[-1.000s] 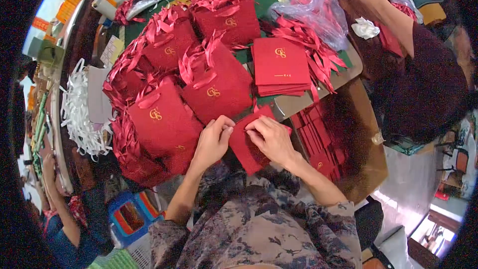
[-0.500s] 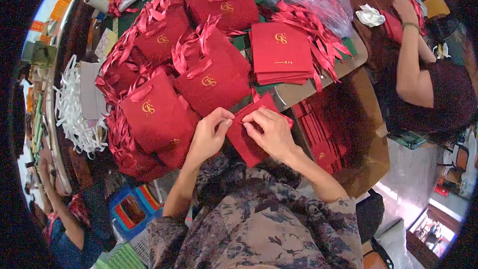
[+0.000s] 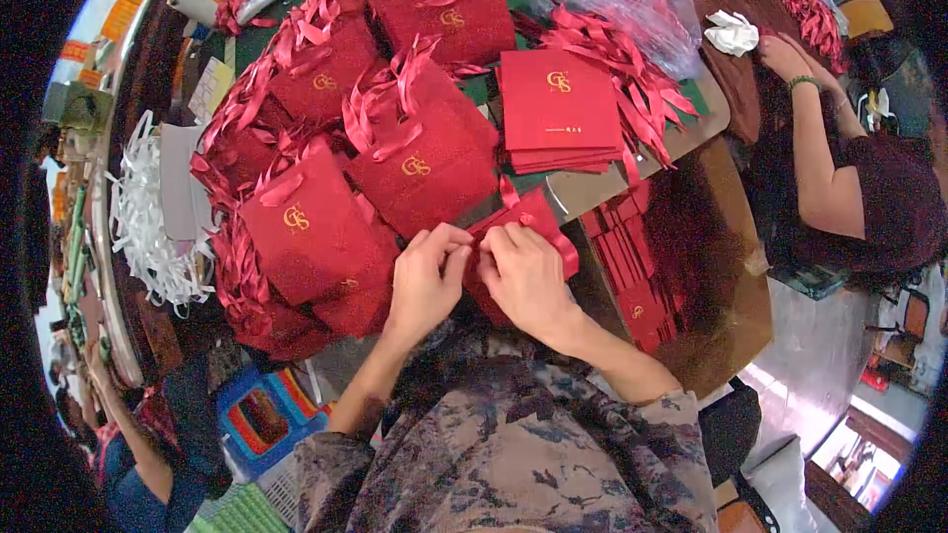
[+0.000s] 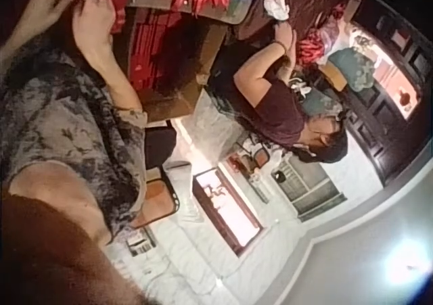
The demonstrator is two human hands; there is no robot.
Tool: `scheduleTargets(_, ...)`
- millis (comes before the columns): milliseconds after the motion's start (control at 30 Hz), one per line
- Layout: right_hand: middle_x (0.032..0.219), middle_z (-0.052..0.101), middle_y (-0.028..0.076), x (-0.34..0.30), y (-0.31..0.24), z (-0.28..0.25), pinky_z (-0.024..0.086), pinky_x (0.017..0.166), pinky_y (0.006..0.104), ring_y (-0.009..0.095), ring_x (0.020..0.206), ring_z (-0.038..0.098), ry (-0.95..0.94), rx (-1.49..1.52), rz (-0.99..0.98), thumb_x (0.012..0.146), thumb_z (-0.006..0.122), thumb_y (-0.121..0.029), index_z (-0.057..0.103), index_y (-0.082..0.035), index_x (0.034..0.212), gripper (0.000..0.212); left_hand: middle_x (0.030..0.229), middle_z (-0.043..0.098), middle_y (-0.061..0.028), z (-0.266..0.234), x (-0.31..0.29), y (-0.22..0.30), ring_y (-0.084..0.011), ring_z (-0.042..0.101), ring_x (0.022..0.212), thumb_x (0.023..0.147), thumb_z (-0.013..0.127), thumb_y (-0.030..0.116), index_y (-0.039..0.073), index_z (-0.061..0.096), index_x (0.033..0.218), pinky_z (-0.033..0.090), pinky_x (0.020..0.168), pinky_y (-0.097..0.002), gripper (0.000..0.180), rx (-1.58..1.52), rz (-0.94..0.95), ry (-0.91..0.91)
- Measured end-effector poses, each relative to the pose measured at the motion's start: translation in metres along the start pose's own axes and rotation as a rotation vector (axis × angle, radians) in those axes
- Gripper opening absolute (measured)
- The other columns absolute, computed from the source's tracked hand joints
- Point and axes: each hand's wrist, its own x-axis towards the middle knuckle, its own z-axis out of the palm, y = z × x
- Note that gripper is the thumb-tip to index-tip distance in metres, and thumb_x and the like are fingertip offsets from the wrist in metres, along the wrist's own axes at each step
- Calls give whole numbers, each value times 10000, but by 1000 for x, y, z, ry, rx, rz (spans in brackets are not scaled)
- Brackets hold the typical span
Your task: The person assembles red gift bags by threading ribbon handles through them and tying the ribbons by hand.
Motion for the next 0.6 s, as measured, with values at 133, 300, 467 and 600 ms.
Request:
scheduleTargets(133, 797, 621, 134, 1, -2, 2, 493, 627, 433, 345, 747, 626, -4, -66, 25, 744, 717, -9, 570, -19, 844, 177, 853, 690, -156, 6, -5, 7, -348, 615, 790, 870, 630, 19, 11, 645, 968, 509, 704, -424, 99, 82, 79, 71)
scheduleTargets(300, 825, 652, 136, 0, -3, -2, 515, 656, 414, 337, 781, 654, 1, 126, 116, 755, 741, -31, 602, -25, 884, 190, 860, 686, -143, 0, -5, 5, -354, 606, 795, 855, 628, -14, 17, 631, 967, 505, 720, -430, 117, -10, 33, 38)
scheduleTargets(467, 846, 640, 135, -6, 5, 0, 503, 694, 445, 352, 803, 638, -49, 98, -19, 807, 721, -51, 593, -33, 926, 175, 836, 673, -131, 1, -9, 6, -334, 608, 795, 832, 638, -32, 19, 624, 956, 506, 717, -420, 134, 19, 74, 25)
scheduleTargets(600, 865, 633, 125, -1, -2, -17, 501, 707, 427, 338, 831, 629, -101, 55, -71, 808, 727, -67, 613, -39, 909, 155, 840, 673, -117, -2, -14, 2, -313, 599, 782, 800, 694, -8, 28, 623, 937, 495, 695, -407, 158, 20, 155, 63)
